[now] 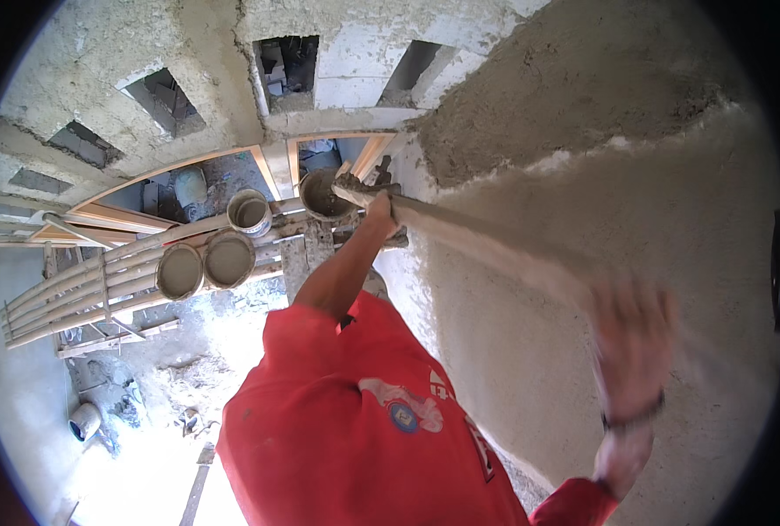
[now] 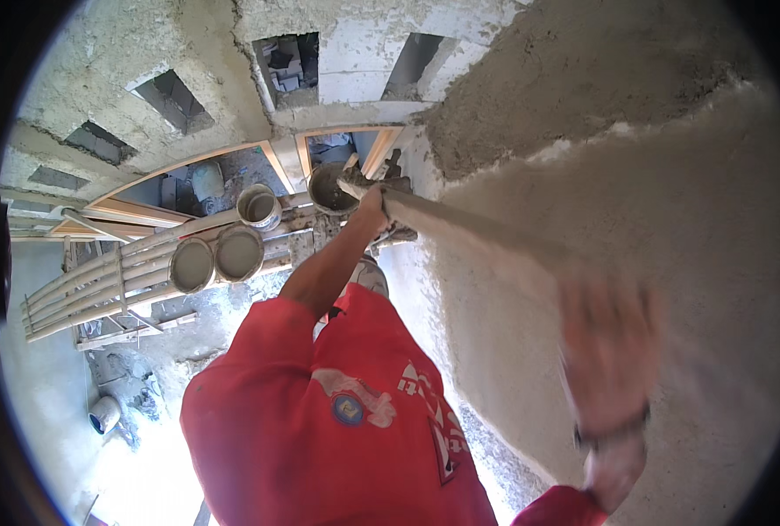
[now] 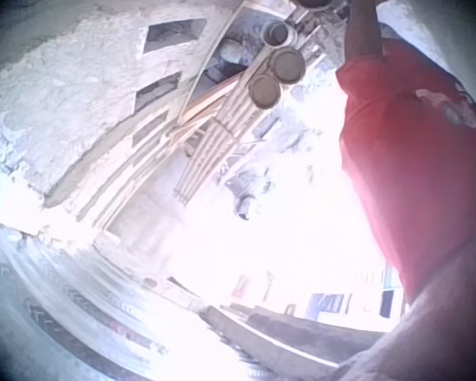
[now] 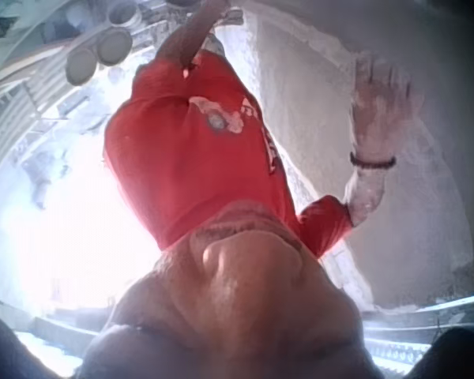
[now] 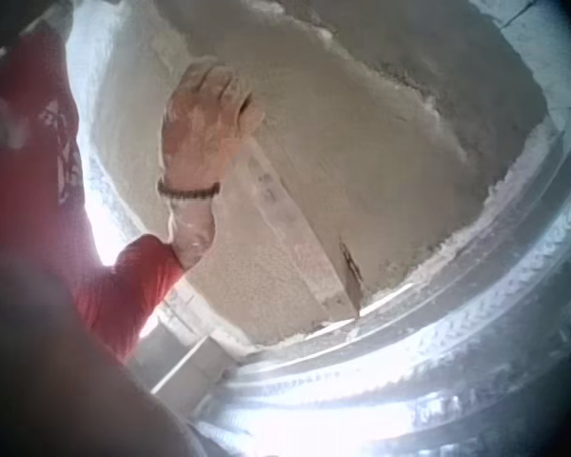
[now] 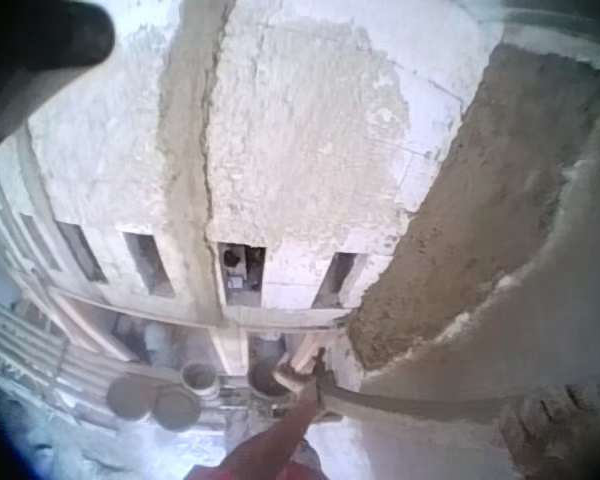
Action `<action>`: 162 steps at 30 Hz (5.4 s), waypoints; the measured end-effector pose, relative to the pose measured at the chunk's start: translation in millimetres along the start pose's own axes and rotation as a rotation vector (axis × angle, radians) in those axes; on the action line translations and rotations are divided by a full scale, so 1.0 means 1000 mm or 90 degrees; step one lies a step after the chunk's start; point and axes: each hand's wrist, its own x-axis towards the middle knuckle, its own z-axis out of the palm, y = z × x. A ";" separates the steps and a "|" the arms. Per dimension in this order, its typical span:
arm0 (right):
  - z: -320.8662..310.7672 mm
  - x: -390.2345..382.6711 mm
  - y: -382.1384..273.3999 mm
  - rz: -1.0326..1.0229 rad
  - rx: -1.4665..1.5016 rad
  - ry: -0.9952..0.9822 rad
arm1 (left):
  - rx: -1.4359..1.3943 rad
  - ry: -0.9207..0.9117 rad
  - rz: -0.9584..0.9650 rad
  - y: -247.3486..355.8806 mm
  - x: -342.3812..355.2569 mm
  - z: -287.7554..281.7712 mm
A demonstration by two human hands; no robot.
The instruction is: The person smooths wet plaster on an interior wall using a long wooden board, occasionally adding more plaster from a bucket with a small trowel.
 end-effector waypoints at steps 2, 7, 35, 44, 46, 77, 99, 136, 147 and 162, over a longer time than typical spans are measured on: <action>0.019 0.056 -0.023 -0.049 0.003 0.002 | -0.044 -0.002 0.027 -0.017 0.053 -0.030; 0.023 0.058 -0.019 -0.048 0.049 0.007 | -0.081 0.088 -0.014 -0.018 0.079 -0.031; 0.187 -0.383 -0.097 0.785 -0.009 -0.084 | 0.349 -0.427 0.064 -0.149 -0.154 0.260; 0.234 -0.386 -0.119 0.913 -0.039 -0.052 | 0.425 -0.419 0.079 -0.176 -0.152 0.303; 0.241 -0.385 -0.121 0.944 -0.025 -0.049 | 0.393 -0.459 0.069 -0.177 -0.147 0.308; 0.196 -0.393 -0.020 1.003 -0.240 0.015 | 0.321 -0.730 0.308 -0.174 -0.288 0.437; 0.154 -0.332 0.082 0.890 -0.344 0.079 | 0.434 -0.917 0.314 -0.151 -0.328 0.483; 0.134 -0.314 0.095 0.902 -0.335 0.113 | 0.003 -0.683 1.814 -0.077 -0.253 0.598; 0.167 -0.328 0.062 0.879 -0.325 0.092 | 0.123 -0.779 1.723 -0.083 -0.239 0.565; 0.120 -0.317 0.109 0.882 -0.353 0.088 | 0.078 -0.813 1.736 -0.067 -0.300 0.612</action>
